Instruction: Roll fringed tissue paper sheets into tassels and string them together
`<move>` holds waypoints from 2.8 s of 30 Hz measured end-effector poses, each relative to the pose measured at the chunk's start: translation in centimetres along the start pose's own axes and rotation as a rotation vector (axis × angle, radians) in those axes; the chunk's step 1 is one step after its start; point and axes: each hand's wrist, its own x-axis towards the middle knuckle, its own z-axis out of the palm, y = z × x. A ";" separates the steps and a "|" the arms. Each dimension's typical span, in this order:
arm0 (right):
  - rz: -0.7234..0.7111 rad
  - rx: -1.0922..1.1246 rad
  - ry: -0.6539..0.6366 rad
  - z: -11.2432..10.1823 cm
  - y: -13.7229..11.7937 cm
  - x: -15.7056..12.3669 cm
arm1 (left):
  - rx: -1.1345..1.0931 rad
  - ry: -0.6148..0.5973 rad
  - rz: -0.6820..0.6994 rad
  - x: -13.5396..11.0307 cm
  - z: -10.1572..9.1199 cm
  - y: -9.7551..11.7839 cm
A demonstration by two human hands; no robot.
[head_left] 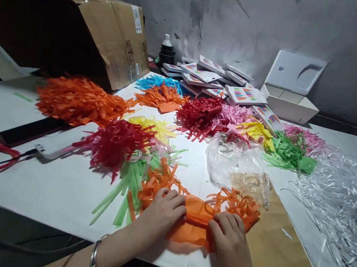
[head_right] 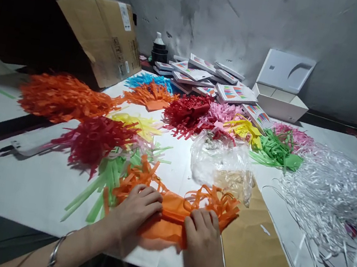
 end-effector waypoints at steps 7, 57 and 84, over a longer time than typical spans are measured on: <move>0.250 -0.238 -0.085 0.4 -0.6 1.3 | 0.151 -0.114 -0.230 1.4 -0.7 1.4; 0.010 -0.059 0.102 1.3 -2.4 1.8 | 0.011 0.067 0.178 1.9 -0.4 1.8; -0.341 -0.245 0.482 -11.1 2.7 -0.5 | -1.149 -0.146 -0.093 6.5 -5.0 9.9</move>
